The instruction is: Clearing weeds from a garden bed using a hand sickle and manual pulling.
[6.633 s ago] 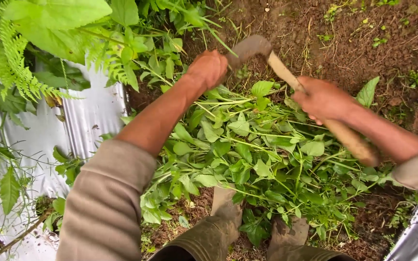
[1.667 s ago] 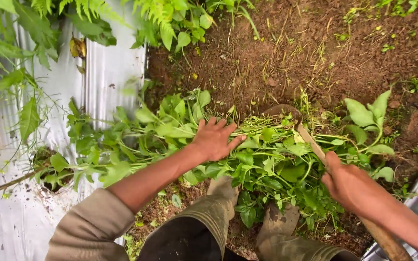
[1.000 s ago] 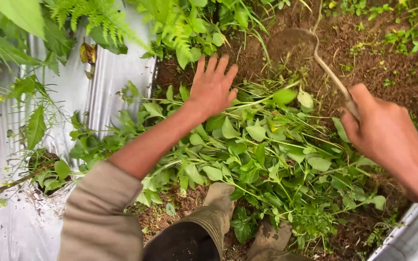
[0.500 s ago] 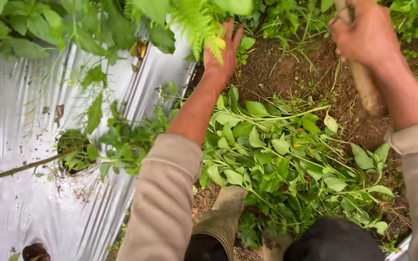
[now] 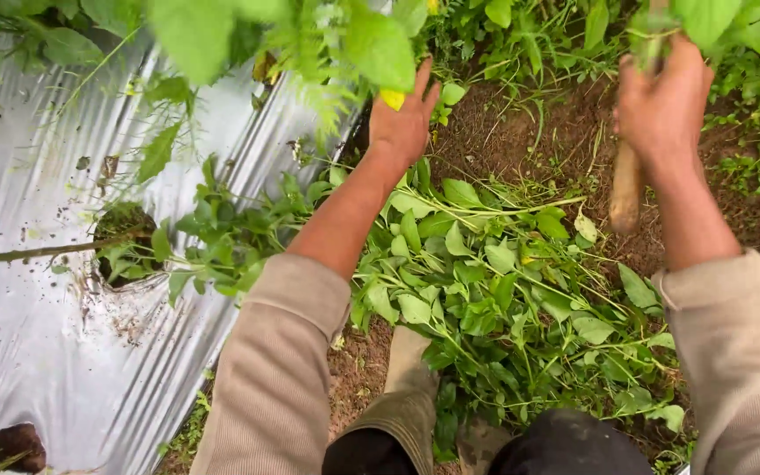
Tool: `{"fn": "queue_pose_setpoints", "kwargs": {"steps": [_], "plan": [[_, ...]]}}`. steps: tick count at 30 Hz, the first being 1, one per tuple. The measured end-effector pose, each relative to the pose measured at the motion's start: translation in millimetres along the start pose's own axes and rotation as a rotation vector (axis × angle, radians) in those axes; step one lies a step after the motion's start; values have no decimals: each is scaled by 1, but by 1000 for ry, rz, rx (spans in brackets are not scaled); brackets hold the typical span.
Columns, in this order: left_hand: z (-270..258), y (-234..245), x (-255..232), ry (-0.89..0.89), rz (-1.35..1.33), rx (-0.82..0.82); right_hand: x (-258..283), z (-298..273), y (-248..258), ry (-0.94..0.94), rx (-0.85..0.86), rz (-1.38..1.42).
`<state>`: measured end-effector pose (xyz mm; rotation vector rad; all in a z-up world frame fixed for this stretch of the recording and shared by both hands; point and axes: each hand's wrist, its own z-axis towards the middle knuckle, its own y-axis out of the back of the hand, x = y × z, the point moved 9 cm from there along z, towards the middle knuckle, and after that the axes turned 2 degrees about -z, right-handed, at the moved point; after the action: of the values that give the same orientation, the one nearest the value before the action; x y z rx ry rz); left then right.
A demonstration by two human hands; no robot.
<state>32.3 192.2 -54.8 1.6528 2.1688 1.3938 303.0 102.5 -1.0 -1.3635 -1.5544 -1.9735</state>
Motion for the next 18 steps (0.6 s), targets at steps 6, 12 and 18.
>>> {"fn": "queue_pose_setpoints", "kwargs": {"steps": [6, 12, 18], "plan": [[25, -7, -5, -15, -186, -58, 32, -74, 16, 95, 11, -15], [19, -10, 15, 6, -56, -74, 30, -99, -14, 26, 208, -120], [32, -40, 14, 101, -273, 56, 69, -30, -50, 266, 191, -66]]}}
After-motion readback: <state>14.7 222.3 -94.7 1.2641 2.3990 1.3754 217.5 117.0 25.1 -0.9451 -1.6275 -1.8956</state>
